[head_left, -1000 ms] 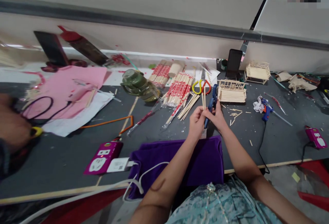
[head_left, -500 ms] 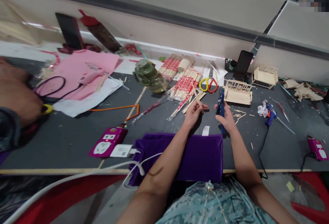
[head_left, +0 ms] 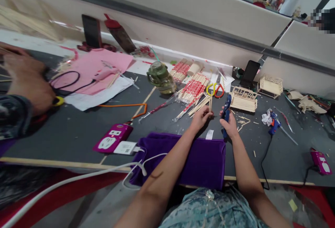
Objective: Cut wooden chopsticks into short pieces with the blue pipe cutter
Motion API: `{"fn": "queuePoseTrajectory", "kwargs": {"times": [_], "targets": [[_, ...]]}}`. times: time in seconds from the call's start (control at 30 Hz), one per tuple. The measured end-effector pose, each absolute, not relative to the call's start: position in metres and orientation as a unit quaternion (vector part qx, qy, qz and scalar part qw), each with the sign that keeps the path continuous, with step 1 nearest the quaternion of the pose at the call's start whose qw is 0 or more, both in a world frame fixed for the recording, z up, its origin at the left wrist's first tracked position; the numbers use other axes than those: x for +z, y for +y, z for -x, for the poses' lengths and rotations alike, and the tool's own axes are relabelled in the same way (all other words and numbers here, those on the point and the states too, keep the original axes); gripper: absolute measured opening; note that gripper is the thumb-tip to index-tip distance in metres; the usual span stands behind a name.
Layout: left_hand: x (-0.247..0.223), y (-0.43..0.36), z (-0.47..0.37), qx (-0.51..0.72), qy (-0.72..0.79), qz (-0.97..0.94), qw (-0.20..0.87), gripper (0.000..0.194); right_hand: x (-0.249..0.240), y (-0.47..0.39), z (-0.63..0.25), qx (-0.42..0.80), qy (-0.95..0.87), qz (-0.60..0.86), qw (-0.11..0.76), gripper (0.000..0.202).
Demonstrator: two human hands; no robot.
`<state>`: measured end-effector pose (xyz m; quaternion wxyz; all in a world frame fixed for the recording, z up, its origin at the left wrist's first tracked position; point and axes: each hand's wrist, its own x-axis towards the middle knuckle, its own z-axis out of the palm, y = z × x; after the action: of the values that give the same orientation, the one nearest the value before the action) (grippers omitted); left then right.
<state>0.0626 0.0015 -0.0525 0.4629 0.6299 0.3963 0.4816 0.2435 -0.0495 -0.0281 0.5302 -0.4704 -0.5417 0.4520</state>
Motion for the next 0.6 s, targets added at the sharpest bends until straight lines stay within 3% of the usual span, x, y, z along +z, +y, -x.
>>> {"fn": "queuePoseTrajectory", "kwargs": {"times": [0.17, 0.6], "targets": [[-0.0535, 0.0048, -0.0644, 0.488, 0.405, -0.622, 0.46, 0.029, -0.0304, -0.05, -0.2422, 0.453, -0.527, 0.463, 0.55, 0.061], [-0.054, 0.0084, -0.0628, 0.491, 0.379, -0.597, 0.508, 0.02, -0.0219, -0.0507, -0.2396, 0.416, -0.577, 0.475, 0.518, 0.06]]}}
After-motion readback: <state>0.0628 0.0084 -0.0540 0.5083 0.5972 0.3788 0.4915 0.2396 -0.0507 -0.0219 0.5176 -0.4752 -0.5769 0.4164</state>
